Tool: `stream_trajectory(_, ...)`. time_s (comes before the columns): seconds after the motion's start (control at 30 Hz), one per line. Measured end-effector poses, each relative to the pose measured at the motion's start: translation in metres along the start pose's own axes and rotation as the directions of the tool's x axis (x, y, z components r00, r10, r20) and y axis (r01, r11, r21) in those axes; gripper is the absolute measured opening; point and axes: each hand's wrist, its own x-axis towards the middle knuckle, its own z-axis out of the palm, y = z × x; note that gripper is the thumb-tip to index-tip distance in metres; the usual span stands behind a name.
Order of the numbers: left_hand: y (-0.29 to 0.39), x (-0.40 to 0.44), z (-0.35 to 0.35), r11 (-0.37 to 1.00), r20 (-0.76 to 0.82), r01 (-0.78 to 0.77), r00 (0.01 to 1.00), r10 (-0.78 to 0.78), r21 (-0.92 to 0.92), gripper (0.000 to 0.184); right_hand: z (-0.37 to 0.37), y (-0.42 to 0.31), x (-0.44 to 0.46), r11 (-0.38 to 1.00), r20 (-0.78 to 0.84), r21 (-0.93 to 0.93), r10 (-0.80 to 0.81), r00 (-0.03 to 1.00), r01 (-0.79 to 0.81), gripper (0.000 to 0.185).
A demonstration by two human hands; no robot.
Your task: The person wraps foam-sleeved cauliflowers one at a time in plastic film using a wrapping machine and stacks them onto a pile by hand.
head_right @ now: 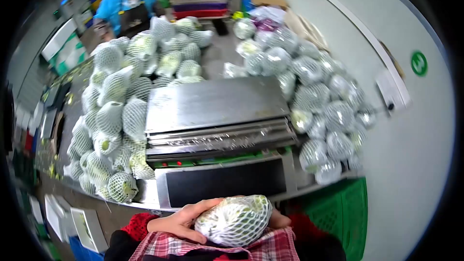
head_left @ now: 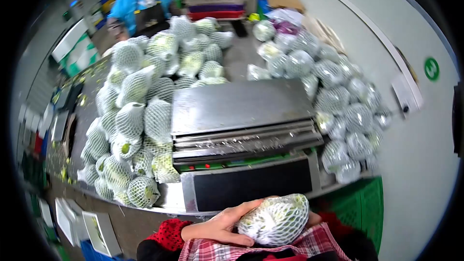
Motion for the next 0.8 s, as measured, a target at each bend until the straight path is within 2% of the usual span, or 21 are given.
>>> stream_trajectory(0.03, -0.01, 0.002, -0.002, 1.0, -0.107, -0.014, 0.994, 0.016, 0.023, 0.083, -0.008, -0.003, 0.006, 0.998, -0.118, 0.052, -0.022, 0.993, 0.028, 0.063)
stream_trajectory(0.07, -0.021, 0.012, -0.004, 0.999, -0.203, -0.032, 0.978, 0.039, 0.038, 0.079, -0.011, -0.011, 0.009, 0.818, 0.047, 0.575, -0.027, 0.999, -0.005, 0.068)
stream_trajectory(0.1, -0.026, 0.034, -0.007, 0.999, -0.281, -0.036, 0.959, 0.04, 0.019, 0.075, -0.039, -0.004, 0.025, 0.96, -0.112, 0.058, -0.266, 0.958, 0.273, 0.061)
stream_trajectory(0.17, -0.026, 0.09, -0.015, 0.995, -0.345, -0.035, 0.936, 0.067, 0.098, 0.066, -0.044, -0.032, 0.045, 0.821, -0.119, -0.183, -0.564, 0.817, 0.54, 0.051)
stream_trajectory(0.2, -0.023, 0.118, -0.028, 0.977, -0.334, -0.048, 0.935, 0.117, 0.208, 0.061, -0.021, -0.08, 0.057, 0.779, -0.138, 0.133, -0.598, 0.79, 0.613, 0.047)
stream_trajectory(0.23, -0.017, 0.14, -0.052, 0.885, -0.281, -0.14, 0.916, 0.286, 0.444, 0.058, -0.048, -0.112, 0.076, 0.689, -0.255, 0.326, -0.595, 0.762, 0.647, 0.041)
stream_trajectory(0.27, -0.011, 0.161, -0.082, 0.731, -0.194, -0.217, 0.88, 0.433, 0.647, 0.056, -0.119, -0.155, 0.112, 0.721, -0.388, 0.041, -0.627, 0.676, 0.692, 0.04)
stream_trajectory(0.33, 0.014, 0.179, -0.167, 0.659, -0.456, 0.052, 0.762, 0.459, 0.75, 0.05, -0.136, -0.262, 0.117, 0.64, -0.314, -0.081, -0.744, 0.59, 0.764, 0.047)
stream_trajectory(0.37, -0.013, 0.187, -0.235, 0.338, -0.415, 0.243, 0.589, 0.694, 0.909, 0.052, -0.144, -0.315, 0.119, 0.588, -0.274, -0.135, -0.796, 0.541, 0.797, 0.051)
stream_trajectory(0.4, -0.011, 0.185, -0.292, 0.336, -0.609, 0.513, 0.594, 0.525, 0.79, 0.06, -0.214, -0.36, 0.14, 0.554, -0.239, -0.232, -0.829, 0.505, 0.8, 0.055)
stream_trajectory(0.43, -0.035, 0.178, -0.362, 0.07, -0.541, 0.63, 0.599, 0.59, 0.773, 0.075, -0.258, -0.396, 0.159, 0.471, -0.237, -0.555, -0.88, 0.412, 0.686, 0.053)
stream_trajectory(0.47, -0.041, 0.174, -0.398, -0.042, -0.695, 0.798, 0.548, 0.465, 0.601, 0.083, -0.301, -0.431, 0.178, 0.363, -0.233, -0.808, -0.92, 0.314, 0.464, 0.051)
stream_trajectory(0.53, -0.066, 0.164, -0.456, -0.222, -0.736, 0.837, 0.546, 0.399, 0.501, 0.085, -0.305, -0.453, 0.197, 0.333, -0.35, -0.931, -0.931, 0.107, -0.15, 0.046)
stream_trajectory(0.57, -0.07, 0.167, -0.471, -0.221, -0.742, 0.839, 0.542, 0.394, 0.497, 0.085, -0.266, -0.45, 0.204, 0.241, -0.237, -0.939, -0.97, -0.045, -0.244, 0.043)
stream_trajectory(0.6, -0.075, 0.172, -0.48, -0.163, -0.803, 0.881, 0.473, 0.363, 0.445, 0.083, -0.209, -0.443, 0.218, 0.074, -0.061, -0.988, -0.994, -0.094, -0.135, 0.041)
stream_trajectory(0.63, -0.079, 0.176, -0.484, -0.111, -0.855, 0.913, 0.407, 0.321, 0.393, 0.081, -0.14, -0.428, 0.241, -0.029, 0.034, -0.986, -0.999, 0.032, 0.164, 0.04)
stream_trajectory(0.67, -0.072, 0.18, -0.481, 0.023, -0.867, 0.912, 0.382, 0.322, 0.41, 0.079, -0.061, -0.399, 0.271, -0.069, 0.198, -0.893, -0.948, 0.25, 0.445, 0.04)
stream_trajectory(0.7, -0.068, 0.178, -0.473, 0.11, -0.875, 0.909, 0.346, 0.338, 0.402, 0.076, -0.049, -0.378, 0.336, 0.034, 0.383, -0.701, -0.825, 0.416, 0.713, 0.036)
stream_trajectory(0.73, -0.063, 0.174, -0.469, 0.192, -0.883, 0.902, 0.301, 0.361, 0.387, 0.075, 0.017, -0.351, 0.374, 0.104, 0.422, -0.738, -0.7, 0.576, 0.667, 0.032)
stream_trajectory(0.77, -0.063, 0.168, -0.468, 0.257, -0.918, 0.93, 0.159, 0.364, 0.263, 0.074, 0.069, -0.331, 0.416, 0.043, 0.485, -0.775, -0.6, 0.636, 0.631, 0.035)
stream_trajectory(0.8, -0.06, 0.161, -0.469, 0.317, -0.931, 0.938, 0.011, 0.366, 0.136, 0.075, 0.103, -0.308, 0.476, 0.214, 0.457, -0.721, -0.569, 0.684, 0.66, 0.042)
